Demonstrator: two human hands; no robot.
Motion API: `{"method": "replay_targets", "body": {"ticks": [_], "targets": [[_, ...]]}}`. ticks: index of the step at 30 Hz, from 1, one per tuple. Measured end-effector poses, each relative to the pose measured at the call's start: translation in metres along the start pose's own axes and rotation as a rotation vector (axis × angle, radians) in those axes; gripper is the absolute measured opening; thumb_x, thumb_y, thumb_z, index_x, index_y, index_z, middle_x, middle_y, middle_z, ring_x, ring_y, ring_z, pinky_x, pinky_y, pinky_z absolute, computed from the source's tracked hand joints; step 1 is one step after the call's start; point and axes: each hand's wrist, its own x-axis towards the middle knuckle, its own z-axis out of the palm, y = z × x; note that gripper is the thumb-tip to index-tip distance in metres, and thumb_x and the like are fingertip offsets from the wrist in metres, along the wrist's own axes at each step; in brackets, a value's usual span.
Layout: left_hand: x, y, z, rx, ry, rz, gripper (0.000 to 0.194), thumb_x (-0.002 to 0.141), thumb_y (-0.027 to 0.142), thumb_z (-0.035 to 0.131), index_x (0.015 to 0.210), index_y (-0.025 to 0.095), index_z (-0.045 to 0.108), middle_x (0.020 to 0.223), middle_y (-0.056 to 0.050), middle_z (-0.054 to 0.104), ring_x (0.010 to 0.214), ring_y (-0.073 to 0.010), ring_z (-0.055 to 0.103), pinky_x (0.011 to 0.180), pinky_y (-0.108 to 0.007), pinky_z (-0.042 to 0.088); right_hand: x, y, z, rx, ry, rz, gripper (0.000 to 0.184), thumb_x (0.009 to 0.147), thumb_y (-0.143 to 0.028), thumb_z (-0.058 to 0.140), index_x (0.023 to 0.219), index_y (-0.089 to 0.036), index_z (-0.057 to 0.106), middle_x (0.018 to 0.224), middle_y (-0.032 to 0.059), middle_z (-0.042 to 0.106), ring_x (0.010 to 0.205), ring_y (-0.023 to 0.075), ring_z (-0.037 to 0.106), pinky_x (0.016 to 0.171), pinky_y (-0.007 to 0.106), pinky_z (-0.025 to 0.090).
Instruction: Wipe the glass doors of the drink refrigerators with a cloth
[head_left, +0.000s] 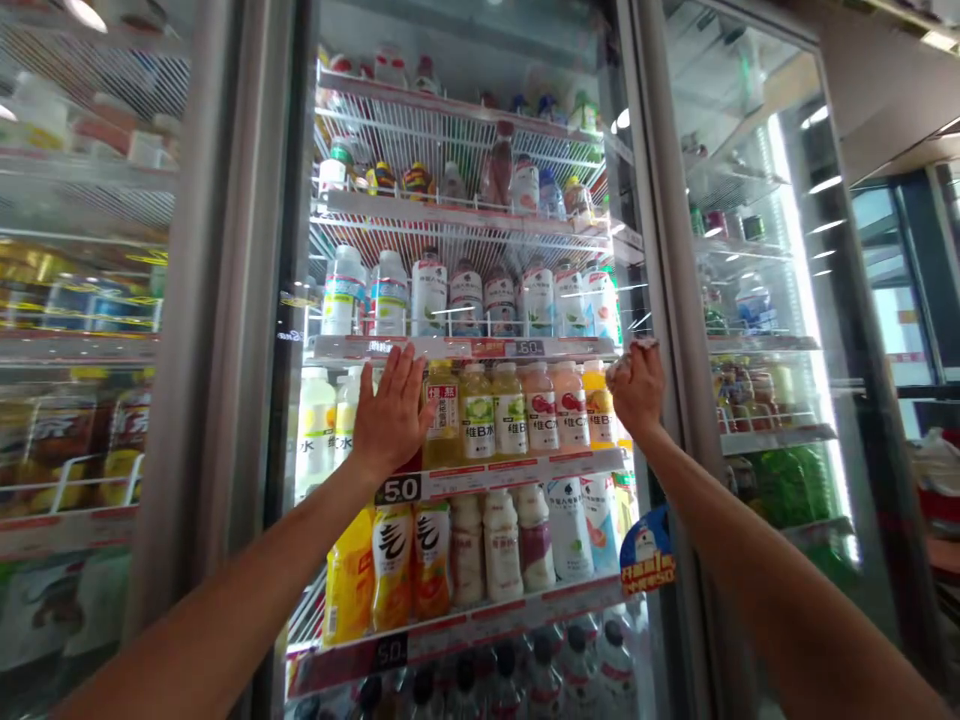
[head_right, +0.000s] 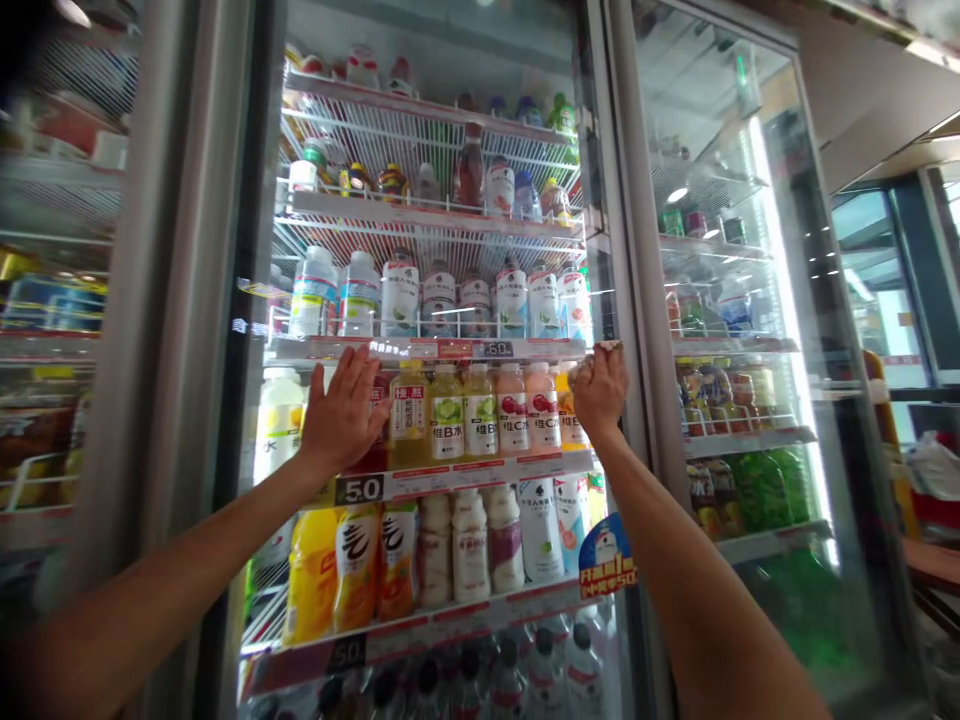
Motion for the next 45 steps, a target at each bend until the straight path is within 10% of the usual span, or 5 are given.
{"method": "replay_targets", "body": {"ticks": [8,31,37,42,45], "targets": [[-0.030,0.030,0.003,-0.024,-0.028,0.129,0.065,0.085,0.033,0.044,0.142,0.017,0.017,0.144,-0.013,0.030,0.136,-0.0242,0.022,0.112,-0.048,0.011,-0.061,0.025,-0.016,0.023,-0.105,-0.263,0.048,0.086,-0.024,0.037,0.134,-0.018,0.041,0.142,0.0110,0.037,0.135,0.0248,0.027,0.107,0.051,0.028],[-0.104,0.129,0.020,-0.199,-0.150,0.211,0.056,0.084,0.033,0.046,0.135,0.013,0.035,0.139,-0.013,0.040,0.136,-0.0223,0.024,0.112,-0.046,0.011,-0.188,0.046,-0.051,0.033,-0.179,-0.071,0.054,0.088,-0.023,0.036,0.141,-0.022,0.026,0.148,0.0105,0.024,0.138,0.0270,0.018,0.106,0.058,0.026],[-0.104,0.125,0.016,-0.174,-0.130,0.101,0.059,0.084,0.032,0.047,0.137,0.013,0.031,0.140,-0.014,0.038,0.136,-0.0224,0.022,0.112,-0.047,0.010,-0.133,0.001,-0.028,0.037,-0.048,-0.014,0.050,0.089,-0.023,0.034,0.138,-0.017,0.032,0.147,0.0140,0.026,0.137,0.0273,0.020,0.107,0.056,0.024],[-0.110,0.102,0.009,-0.164,-0.095,0.070,0.063,0.084,0.032,0.048,0.140,0.015,0.023,0.139,-0.014,0.040,0.136,-0.0220,0.023,0.112,-0.047,0.010,-0.144,-0.033,-0.030,0.130,-0.233,-0.452,0.061,0.085,-0.019,0.044,0.142,-0.026,0.022,0.146,0.0076,0.032,0.137,0.0245,0.022,0.106,0.049,0.031],[-0.106,0.079,0.003,-0.117,-0.055,0.005,0.066,0.084,0.031,0.047,0.141,0.017,0.019,0.140,-0.014,0.038,0.135,-0.0229,0.025,0.111,-0.049,0.010,-0.126,-0.043,-0.023,0.089,-0.142,-0.256,0.054,0.087,-0.021,0.039,0.140,-0.024,0.028,0.146,0.0095,0.030,0.136,0.0260,0.024,0.106,0.052,0.029]]}}
